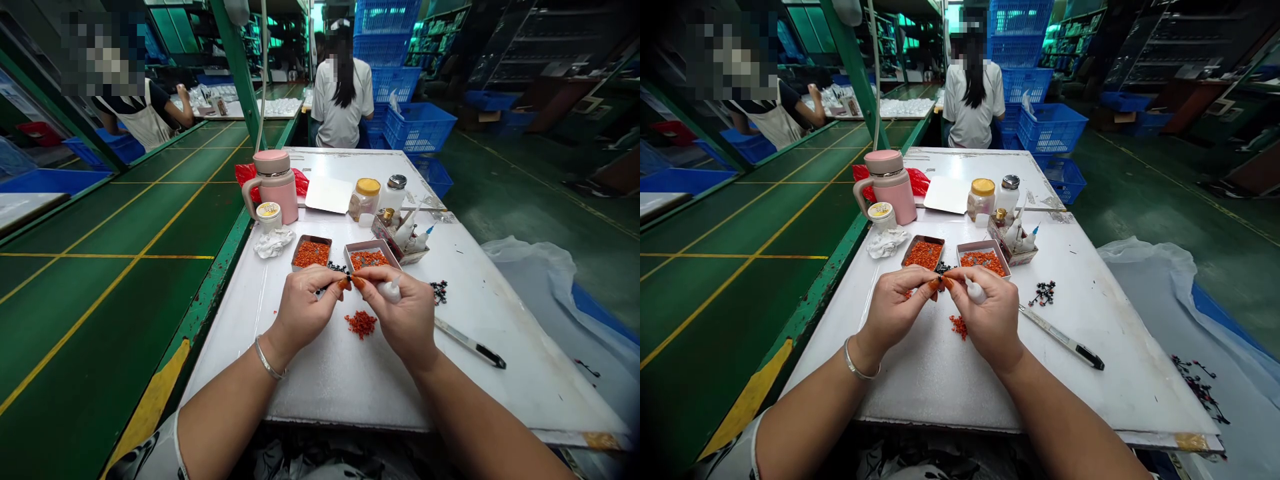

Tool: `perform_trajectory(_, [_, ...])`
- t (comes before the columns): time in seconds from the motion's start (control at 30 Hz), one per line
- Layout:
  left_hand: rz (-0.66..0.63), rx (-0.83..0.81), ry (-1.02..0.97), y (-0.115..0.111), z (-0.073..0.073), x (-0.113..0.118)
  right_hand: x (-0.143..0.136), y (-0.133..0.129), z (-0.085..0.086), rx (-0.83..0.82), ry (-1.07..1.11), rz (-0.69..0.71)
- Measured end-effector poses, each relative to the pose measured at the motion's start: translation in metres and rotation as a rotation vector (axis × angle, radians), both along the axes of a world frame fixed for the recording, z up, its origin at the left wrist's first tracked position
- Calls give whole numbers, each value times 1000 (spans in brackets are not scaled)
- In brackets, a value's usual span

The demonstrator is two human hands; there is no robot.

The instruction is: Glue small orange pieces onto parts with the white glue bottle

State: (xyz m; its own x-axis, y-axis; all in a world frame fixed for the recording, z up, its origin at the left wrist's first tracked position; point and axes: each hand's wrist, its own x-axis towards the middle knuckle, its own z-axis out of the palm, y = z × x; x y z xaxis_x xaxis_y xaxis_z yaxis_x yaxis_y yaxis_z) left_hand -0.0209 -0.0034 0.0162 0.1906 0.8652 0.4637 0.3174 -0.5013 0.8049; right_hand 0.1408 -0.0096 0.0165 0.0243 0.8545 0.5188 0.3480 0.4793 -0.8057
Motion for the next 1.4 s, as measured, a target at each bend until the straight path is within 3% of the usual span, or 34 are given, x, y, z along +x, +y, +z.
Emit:
perform_trajectory(0.13, [-12, -65, -40, 0, 2, 0, 3, 1, 2, 95, -35, 42])
perform_trajectory(0.5, [-49, -40, -21, 0, 2, 1, 1, 2, -2, 233, -96, 41])
perform_trajectory(0.8, [-48, -94, -80, 1, 0, 0, 3, 2, 1, 133, -68, 11])
perform_trajectory(1.13, [32, 147, 91, 0, -5, 2, -4, -2, -1, 12, -5, 23])
perform_trajectory(1.4, [58, 192, 142, 0, -6, 2, -5, -1, -4, -20, 13, 5])
